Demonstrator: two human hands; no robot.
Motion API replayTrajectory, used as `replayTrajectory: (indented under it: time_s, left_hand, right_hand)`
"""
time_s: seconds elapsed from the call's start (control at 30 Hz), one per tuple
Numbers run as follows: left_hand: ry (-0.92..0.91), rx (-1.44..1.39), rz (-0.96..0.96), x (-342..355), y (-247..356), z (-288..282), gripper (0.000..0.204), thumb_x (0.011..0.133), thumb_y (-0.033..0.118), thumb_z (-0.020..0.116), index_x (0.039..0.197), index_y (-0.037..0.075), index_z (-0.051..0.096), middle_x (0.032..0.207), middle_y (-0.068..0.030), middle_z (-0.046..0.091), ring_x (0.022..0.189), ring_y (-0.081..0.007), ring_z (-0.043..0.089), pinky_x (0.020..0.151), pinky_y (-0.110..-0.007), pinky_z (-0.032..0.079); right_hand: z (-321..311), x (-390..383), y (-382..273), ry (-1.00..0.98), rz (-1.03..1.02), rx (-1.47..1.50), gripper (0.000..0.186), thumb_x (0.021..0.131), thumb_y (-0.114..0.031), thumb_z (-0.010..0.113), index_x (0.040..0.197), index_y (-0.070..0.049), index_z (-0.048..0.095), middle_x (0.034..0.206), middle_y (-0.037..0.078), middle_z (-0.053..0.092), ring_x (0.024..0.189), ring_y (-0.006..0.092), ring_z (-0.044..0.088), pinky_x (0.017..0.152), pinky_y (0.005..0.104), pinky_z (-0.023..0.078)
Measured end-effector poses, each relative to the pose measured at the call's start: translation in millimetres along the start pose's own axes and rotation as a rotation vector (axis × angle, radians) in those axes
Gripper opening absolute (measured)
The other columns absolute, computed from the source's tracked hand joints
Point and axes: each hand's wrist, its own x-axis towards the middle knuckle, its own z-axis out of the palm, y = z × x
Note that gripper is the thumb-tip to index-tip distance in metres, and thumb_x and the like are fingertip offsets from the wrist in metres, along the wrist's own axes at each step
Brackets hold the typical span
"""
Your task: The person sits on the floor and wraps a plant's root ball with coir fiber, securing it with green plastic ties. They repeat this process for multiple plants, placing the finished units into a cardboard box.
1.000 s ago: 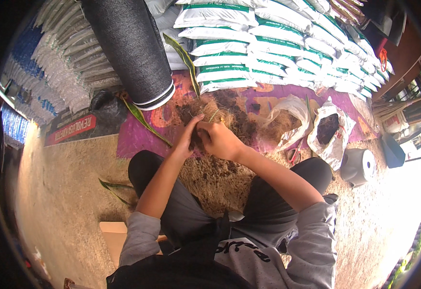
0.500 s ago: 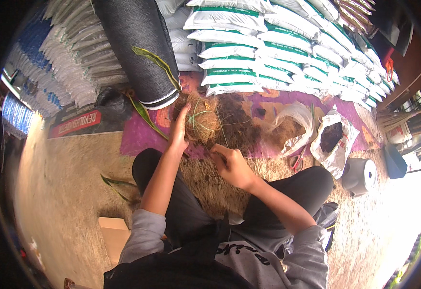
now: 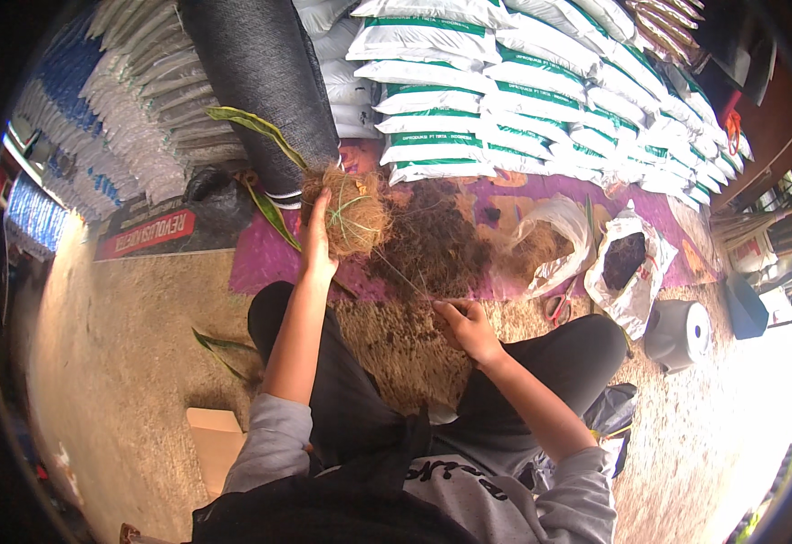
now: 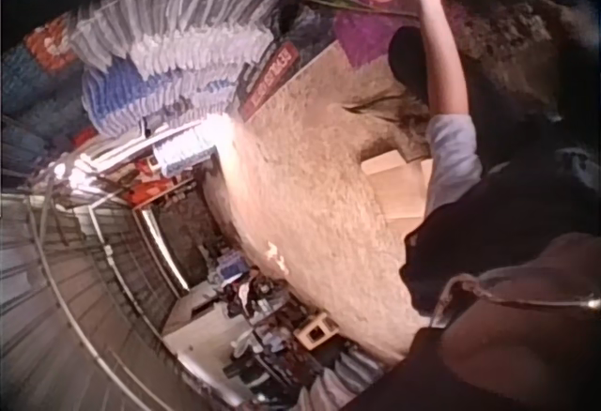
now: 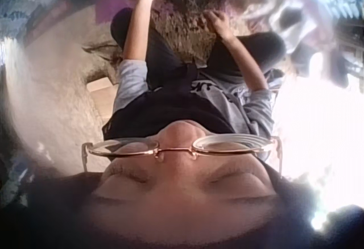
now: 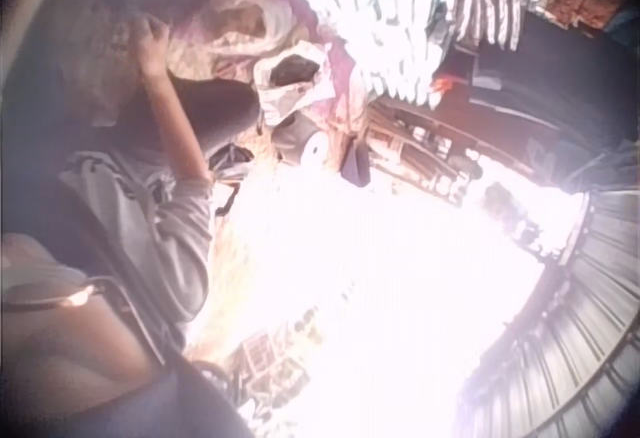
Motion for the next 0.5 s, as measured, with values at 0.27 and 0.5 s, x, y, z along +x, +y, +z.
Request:
replayTrajectory:
  time_s: [0.27, 0.5]
  left_hand:
    - [0.047, 0.075, -0.014, -5.8, 6.3, -2.3, 0.059, 0.073, 0.034, 0.07, 0.117, 0.0, 0.05, 0.117, -0.0089, 0.052, 0.106, -0.018, 0.047, 0.091, -0.036, 0.037]
    - [0.055, 0.062, 0.007, -9.6, 7.8, 0.3, 0.063, 0.073, 0.034, 0.07, 0.119, -0.001, 0.048, 0.117, -0.0104, 0.051, 0.106, -0.0186, 0.048, 0.09, -0.038, 0.04]
  right_hand:
    - [1.7, 4.8, 7.2, 0.072, 0.116, 0.058, 0.034, 0.091, -0.026, 0.05, 0.062, -0.011, 0.039, 0.047, -0.006, 0.029, 0.038, 0.0058, 0.026, 0.037, 0.025, 0.021]
    - [-1.6, 21.7, 32.0, 0.155, -0.216, -0.488, 0.034, 0.087, -0.019, 0.053, 0.061, 0.002, 0.051, 0.049, -0.003, 0.039, 0.048, 0.0037, 0.032, 0.041, 0.0263, 0.027]
